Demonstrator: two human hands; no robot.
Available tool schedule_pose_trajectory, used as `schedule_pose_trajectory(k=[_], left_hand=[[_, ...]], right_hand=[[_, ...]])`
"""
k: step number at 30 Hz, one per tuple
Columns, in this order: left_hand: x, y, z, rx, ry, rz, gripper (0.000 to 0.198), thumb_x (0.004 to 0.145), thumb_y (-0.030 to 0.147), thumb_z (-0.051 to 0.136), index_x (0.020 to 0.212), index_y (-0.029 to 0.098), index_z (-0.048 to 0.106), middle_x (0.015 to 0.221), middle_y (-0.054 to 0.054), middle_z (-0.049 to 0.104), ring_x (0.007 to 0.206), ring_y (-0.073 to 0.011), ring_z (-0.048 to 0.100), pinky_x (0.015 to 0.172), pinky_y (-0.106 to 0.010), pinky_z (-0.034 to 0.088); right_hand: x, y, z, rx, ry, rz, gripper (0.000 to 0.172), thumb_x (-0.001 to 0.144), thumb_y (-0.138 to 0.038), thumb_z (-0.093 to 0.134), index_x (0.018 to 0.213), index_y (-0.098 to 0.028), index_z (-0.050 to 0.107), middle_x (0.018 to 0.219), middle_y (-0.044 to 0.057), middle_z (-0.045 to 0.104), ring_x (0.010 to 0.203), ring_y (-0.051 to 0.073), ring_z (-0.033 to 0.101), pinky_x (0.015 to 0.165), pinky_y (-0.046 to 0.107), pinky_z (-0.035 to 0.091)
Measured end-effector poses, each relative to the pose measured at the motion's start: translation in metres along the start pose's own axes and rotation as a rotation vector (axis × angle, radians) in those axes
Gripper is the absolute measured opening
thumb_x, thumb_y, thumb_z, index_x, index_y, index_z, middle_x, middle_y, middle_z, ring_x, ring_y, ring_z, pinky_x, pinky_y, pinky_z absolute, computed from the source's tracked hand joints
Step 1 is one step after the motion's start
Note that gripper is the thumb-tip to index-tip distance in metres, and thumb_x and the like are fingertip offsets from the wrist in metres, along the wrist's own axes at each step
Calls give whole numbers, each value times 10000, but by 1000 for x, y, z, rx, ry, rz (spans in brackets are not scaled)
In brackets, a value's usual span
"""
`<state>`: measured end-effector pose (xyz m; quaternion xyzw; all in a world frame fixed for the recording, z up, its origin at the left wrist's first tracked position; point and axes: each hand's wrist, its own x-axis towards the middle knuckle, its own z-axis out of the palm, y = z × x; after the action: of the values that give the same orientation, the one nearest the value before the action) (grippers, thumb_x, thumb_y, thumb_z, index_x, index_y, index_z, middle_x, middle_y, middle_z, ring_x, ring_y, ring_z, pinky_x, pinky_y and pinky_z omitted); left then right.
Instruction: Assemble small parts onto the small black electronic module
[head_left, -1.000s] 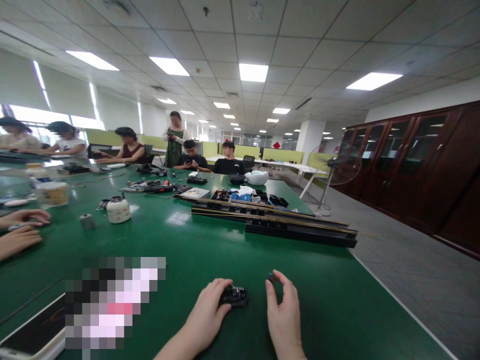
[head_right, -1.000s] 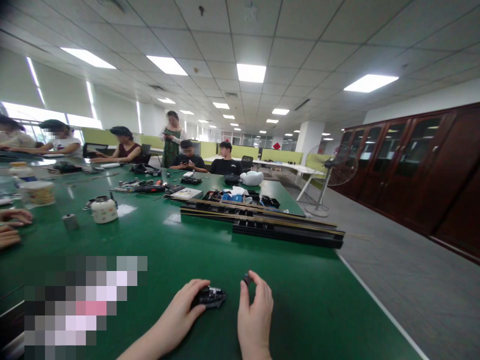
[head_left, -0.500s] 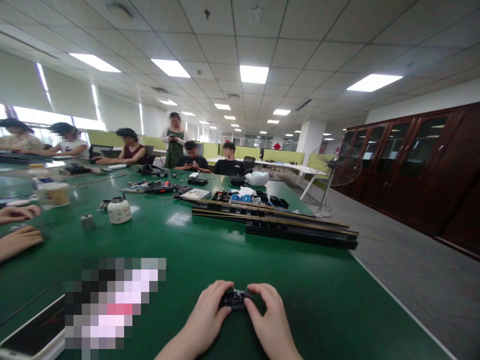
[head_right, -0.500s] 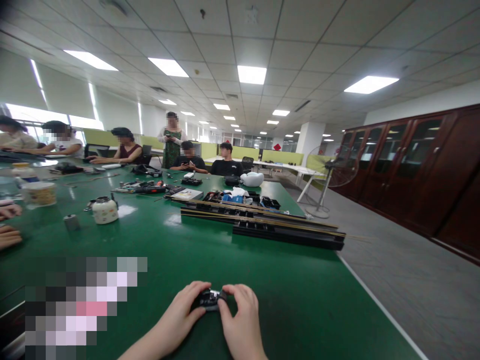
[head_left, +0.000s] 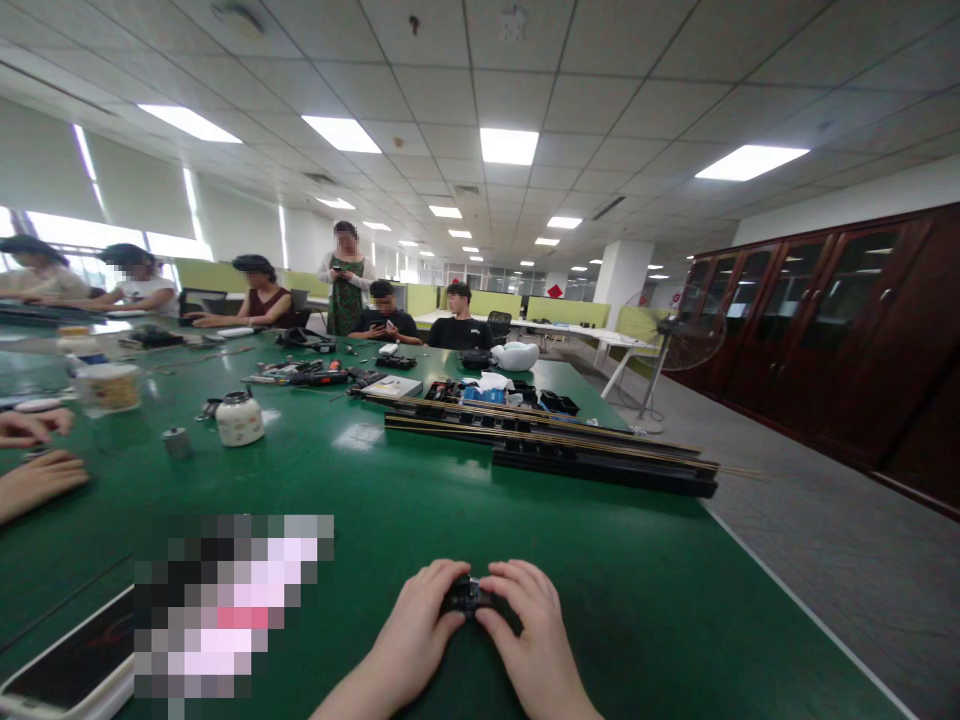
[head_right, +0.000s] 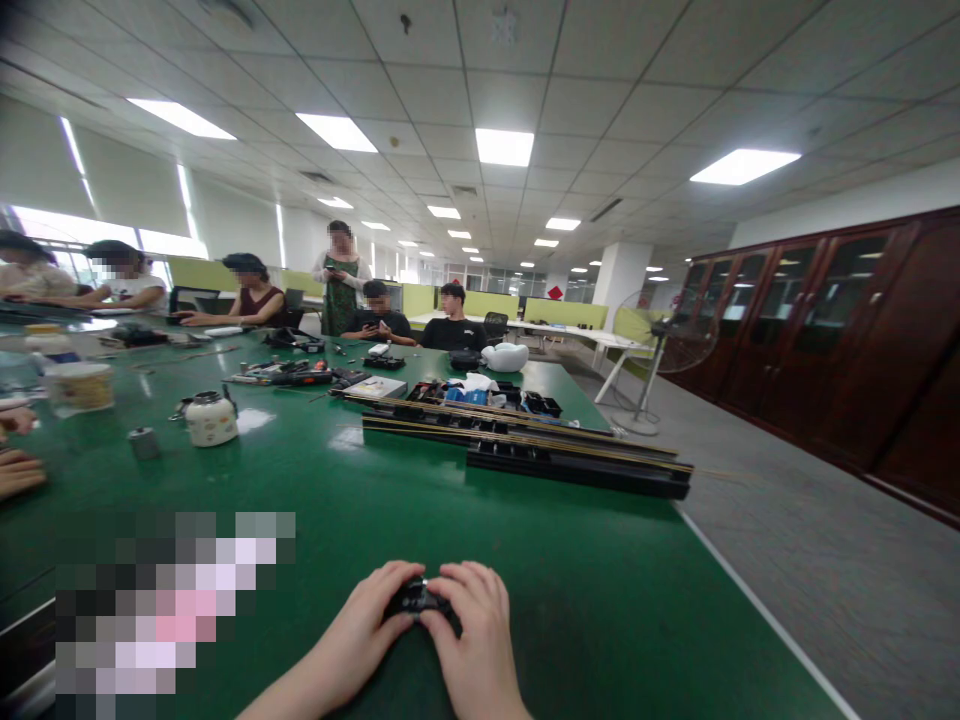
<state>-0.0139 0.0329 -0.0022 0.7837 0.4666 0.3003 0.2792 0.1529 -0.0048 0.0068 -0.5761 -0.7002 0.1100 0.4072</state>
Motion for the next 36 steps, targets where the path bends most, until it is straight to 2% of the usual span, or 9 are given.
schedule_pose_trajectory(k=[6,12,18,26,32,36], left_hand=[[0,0,1,-16,-4,4,418,691,105,480,1086,219,557,1140,-54,590,1069,-201,511,959,-335,364],[0,-1,2,-21,16,18,407,696,118,484,1080,230,560,1132,-56,598,1061,-211,519,952,-348,373],[1,-2,2,-18,7,27,399,703,119,486,1081,225,557,1125,-56,600,1056,-207,519,945,-341,376],[0,0,1,8,-4,18,408,700,107,486,1086,224,553,1132,-56,601,1055,-207,518,950,-348,368],[-2,2,0,-34,4,-2,411,706,132,497,1109,201,539,1160,-76,583,1084,-223,499,965,-360,354],[-2,0,1,-87,4,-20,412,733,149,479,1140,198,516,1196,-84,562,1115,-228,478,982,-369,334]], right_hand=[[-1,0,2,7,-62,43,234,673,-214,640,854,-358,677,1009,-20,666,1063,272,513,955,498,317],[-1,1,2,10,-89,78,237,669,-226,648,859,-366,676,1025,-19,663,1057,279,517,932,494,329],[-1,3,3,9,-44,40,223,658,-236,658,837,-367,680,998,-25,669,1024,261,537,918,463,346],[1,-4,-1,-59,-164,114,228,687,-215,613,875,-326,677,1056,3,637,1053,233,516,947,419,323],[1,3,1,66,-134,115,362,639,-170,611,972,-307,650,1053,12,645,1048,245,538,959,418,342],[2,7,2,179,-106,142,345,655,-155,578,966,-287,649,1050,14,646,1040,238,548,951,402,371]])
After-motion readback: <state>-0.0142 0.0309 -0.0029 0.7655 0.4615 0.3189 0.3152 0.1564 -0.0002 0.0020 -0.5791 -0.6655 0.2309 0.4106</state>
